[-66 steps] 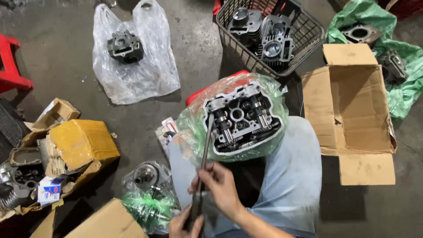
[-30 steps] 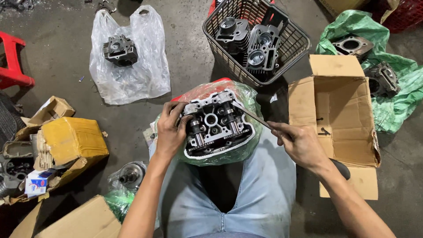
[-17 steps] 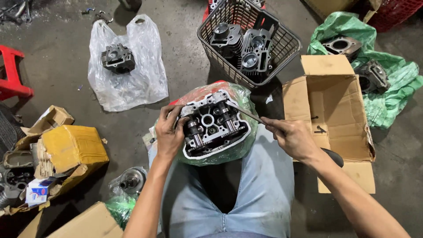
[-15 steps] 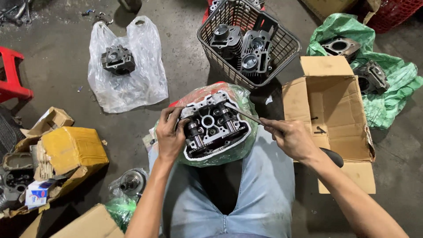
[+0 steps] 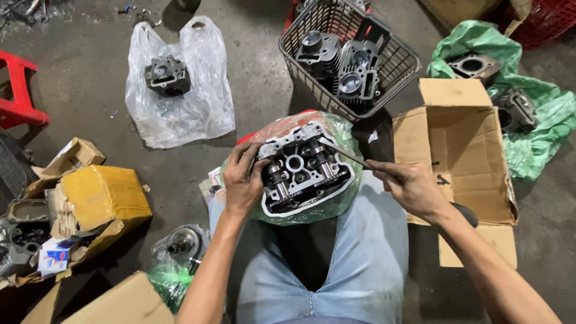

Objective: Inspecting and adjusting a motorcycle cylinder head using a screwdriver

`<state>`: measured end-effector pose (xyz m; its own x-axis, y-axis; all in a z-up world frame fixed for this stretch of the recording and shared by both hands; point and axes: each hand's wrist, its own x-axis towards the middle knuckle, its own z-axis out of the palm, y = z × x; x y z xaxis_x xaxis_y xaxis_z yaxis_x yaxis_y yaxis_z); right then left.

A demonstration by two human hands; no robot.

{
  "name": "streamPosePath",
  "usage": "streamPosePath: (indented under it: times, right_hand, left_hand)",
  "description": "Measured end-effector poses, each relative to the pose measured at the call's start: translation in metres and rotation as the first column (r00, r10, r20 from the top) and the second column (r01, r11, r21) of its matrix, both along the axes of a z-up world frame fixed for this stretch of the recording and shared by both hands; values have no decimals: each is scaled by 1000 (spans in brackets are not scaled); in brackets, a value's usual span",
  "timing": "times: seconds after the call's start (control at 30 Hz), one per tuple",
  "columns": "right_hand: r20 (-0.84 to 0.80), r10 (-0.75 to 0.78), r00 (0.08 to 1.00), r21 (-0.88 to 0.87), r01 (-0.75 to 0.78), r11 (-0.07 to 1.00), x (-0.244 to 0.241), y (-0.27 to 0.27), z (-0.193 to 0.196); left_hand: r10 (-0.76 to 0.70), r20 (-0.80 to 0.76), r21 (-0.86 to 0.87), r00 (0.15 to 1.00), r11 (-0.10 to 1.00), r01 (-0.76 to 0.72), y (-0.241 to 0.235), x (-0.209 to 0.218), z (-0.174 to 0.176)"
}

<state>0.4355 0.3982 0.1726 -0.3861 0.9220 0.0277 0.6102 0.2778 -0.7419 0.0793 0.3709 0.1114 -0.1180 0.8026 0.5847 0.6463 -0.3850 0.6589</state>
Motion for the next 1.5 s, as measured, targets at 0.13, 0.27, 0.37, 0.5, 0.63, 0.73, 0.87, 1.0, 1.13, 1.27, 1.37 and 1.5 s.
streamPosePath:
  times: [0.13,0.27,0.37,0.5,0.63,0.73,0.87,1.0,1.13,1.27,1.37,1.5]
  right_hand:
    - [1,-64,998,35,64,997,11,-13,-1]
    - [-80,-347,935,-282,312,907,-7,-58,27]
    - [-354,-585,730,-637,271,722,-46,-109,22]
    - [-555,-568,608,-719,-6,695,-114,-157,-12]
    - [-558,-679,477,-823,-217,525,-199,-184,-33]
    - [-501,-693,518,-860,-207,467,-238,-180,-31]
    - [-473,-732,491,-879,-198,434,-259,-172,-37]
    - [-485,-749,452,-870,-166,464,-261,-159,-32]
    - [-471,-754,459,-876,-137,463,-261,-153,-30]
    - [-478,-748,461,-868,-118,482,-262,-150,-34]
    - [-506,-715,482,-846,-116,520,-260,-152,-42]
    - [-520,-717,465,-837,-111,535,-262,-154,-49]
  left_hand:
    - [-23,55,-10,998,1000,23,0,-1,-6]
    - [52,70,-148,996,988,-41,-10,3,7]
    - [153,188,-120,970,984,-132,-39,11,31]
    - [301,125,-152,945,947,-282,-129,9,56]
    - [80,426,-649,901,721,243,-241,-22,11]
    - [220,608,-767,763,413,491,-300,-44,-38]
    - [81,395,-828,915,464,316,-312,-58,-55]
    - [255,514,-820,819,426,382,-272,-48,-12]
    - [285,508,-830,813,414,374,-254,-44,2]
    - [328,554,-818,765,385,427,-245,-46,8]
    - [299,548,-811,781,421,407,-239,-42,16]
    - [259,533,-764,805,555,327,-244,-33,-5]
